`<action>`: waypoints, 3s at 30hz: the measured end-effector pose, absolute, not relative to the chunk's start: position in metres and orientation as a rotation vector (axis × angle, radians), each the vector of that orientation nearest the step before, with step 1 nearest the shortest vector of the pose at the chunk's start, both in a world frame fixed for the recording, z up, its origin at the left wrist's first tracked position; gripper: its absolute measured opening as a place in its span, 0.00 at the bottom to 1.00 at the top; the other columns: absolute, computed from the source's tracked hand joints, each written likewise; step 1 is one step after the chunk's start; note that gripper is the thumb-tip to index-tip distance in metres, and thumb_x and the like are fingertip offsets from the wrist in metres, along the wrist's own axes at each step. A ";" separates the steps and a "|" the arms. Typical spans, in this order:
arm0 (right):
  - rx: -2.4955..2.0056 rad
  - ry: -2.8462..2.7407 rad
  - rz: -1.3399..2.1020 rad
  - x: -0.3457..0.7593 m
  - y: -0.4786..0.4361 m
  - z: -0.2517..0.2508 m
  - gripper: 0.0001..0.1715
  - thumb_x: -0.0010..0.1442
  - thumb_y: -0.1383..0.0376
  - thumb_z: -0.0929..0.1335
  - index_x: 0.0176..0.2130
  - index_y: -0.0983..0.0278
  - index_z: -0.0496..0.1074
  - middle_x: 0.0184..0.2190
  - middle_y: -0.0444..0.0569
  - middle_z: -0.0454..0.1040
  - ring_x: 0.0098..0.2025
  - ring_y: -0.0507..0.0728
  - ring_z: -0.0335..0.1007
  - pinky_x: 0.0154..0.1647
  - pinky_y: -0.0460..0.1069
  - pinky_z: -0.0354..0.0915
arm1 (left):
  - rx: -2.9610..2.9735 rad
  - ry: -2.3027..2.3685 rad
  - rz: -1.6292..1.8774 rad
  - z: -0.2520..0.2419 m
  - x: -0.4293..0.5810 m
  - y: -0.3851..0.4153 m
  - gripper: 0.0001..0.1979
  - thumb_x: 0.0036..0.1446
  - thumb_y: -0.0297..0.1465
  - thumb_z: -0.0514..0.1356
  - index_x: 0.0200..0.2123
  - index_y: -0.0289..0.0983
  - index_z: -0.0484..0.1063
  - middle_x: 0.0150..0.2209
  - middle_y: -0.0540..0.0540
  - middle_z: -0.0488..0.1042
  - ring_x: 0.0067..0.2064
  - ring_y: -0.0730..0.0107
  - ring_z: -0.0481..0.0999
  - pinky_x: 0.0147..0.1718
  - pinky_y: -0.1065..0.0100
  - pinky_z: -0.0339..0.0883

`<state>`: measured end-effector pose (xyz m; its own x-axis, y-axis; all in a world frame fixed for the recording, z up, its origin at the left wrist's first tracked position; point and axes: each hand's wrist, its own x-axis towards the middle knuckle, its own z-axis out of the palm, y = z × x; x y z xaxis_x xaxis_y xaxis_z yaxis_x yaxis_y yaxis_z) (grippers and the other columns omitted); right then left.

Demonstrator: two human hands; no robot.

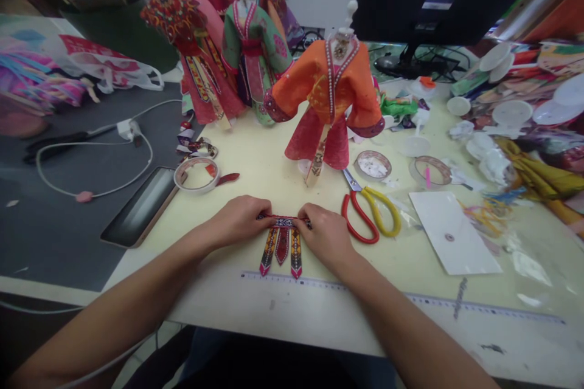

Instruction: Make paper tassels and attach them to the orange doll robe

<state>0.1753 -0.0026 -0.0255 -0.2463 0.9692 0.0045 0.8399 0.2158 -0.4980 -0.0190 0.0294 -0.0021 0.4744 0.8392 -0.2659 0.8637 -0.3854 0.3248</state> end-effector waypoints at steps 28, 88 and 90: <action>-1.797 -2.254 0.499 0.174 -0.002 -0.024 0.08 0.57 0.61 0.64 0.38 0.61 0.65 0.31 0.47 0.77 0.35 0.59 0.74 0.28 0.48 0.59 | 2.514 1.551 -0.116 0.006 -0.019 0.025 0.17 0.54 0.44 0.56 0.35 0.35 0.66 0.35 0.41 0.72 0.39 0.56 0.71 0.32 0.63 0.61; -1.562 -2.287 0.076 0.193 -0.002 -0.014 0.08 0.58 0.67 0.63 0.38 0.66 0.70 0.35 0.52 0.73 0.39 0.58 0.68 0.37 0.51 0.62 | 3.050 0.802 0.188 -0.019 -0.011 -0.026 0.37 0.53 0.51 0.53 0.54 0.24 0.60 0.52 0.23 0.66 0.55 0.40 0.65 0.56 0.46 0.52; -1.323 -2.422 0.120 0.188 -0.005 -0.015 0.09 0.60 0.68 0.62 0.37 0.67 0.71 0.34 0.52 0.72 0.39 0.58 0.65 0.41 0.52 0.62 | 3.053 0.798 0.204 -0.020 -0.011 -0.027 0.38 0.53 0.51 0.53 0.54 0.23 0.60 0.52 0.23 0.66 0.55 0.40 0.65 0.56 0.46 0.52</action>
<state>0.1884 -0.0053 -0.0148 -0.4867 0.8259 0.2847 0.7938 0.5542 -0.2506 -0.0109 -0.0265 -0.0203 0.8643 0.4860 0.1299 0.4886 -0.8724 0.0132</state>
